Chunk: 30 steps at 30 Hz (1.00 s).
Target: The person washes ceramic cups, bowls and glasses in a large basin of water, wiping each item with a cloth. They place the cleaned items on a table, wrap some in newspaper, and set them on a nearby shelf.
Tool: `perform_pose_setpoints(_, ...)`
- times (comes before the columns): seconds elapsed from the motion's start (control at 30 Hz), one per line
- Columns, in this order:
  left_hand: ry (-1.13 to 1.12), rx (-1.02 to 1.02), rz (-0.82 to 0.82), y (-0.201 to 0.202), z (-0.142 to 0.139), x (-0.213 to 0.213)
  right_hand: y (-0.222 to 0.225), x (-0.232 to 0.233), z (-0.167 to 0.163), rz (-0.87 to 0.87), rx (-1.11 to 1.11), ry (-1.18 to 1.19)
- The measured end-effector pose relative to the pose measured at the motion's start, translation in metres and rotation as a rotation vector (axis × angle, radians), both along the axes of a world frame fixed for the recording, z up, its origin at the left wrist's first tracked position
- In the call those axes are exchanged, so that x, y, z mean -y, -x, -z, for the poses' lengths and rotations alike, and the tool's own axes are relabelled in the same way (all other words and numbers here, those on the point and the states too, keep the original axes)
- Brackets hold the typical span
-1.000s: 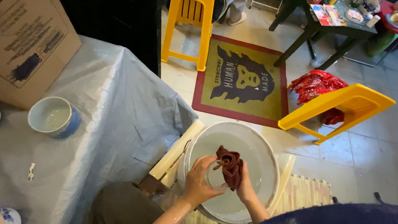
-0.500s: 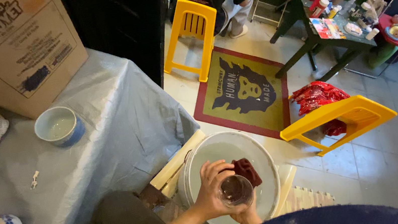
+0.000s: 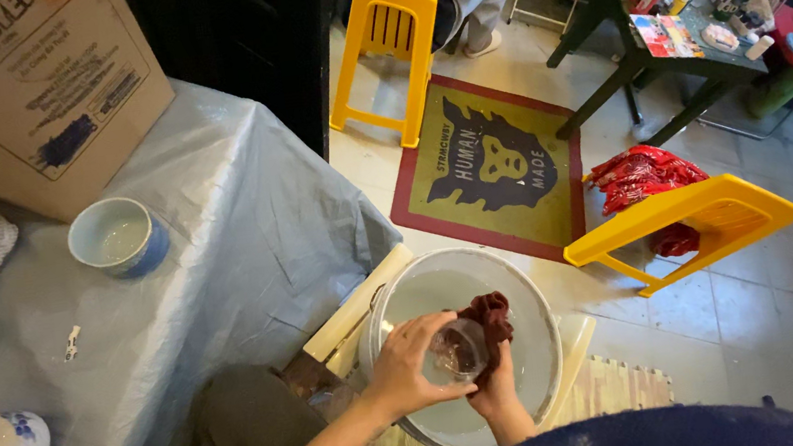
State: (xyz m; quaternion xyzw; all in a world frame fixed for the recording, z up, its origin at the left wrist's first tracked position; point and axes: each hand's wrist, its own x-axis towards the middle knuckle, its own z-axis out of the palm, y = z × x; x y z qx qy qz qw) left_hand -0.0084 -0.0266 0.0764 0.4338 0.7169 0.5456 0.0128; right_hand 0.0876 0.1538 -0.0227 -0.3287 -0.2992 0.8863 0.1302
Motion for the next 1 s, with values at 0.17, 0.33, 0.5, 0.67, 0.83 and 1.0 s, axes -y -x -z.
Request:
perform_pose_setpoints(0.17,0.138,0.324,0.066,-0.005,0.008,-0.001,-0.003,-0.019,0.017,-0.112,-0.158,-0.188)
perform_pose_setpoints(0.33,-0.205,0.85,0.243,-0.011,0.042,-0.016,-0.002,-0.022,0.034,0.104,-0.057,-0.191)
perform_pose_setpoints(0.5,-0.309,1.275,0.296,-0.012,0.077,-0.016,-0.004,-0.016,0.041,0.096,-0.008,-0.51)
perform_pose_setpoints(0.67,-0.339,1.442,0.283,-0.004,0.092,-0.025,-0.011,-0.014,0.055,0.097,-0.191,-0.576)
perform_pose_setpoints(0.83,-0.167,1.2,0.193,-0.003,0.096,-0.032,-0.021,-0.024,0.065,-0.026,-0.248,-0.798)
perform_pose_setpoints(1.0,-0.229,1.128,0.203,-0.005,0.094,-0.026,-0.01,-0.019,0.046,0.105,-0.139,-0.473)
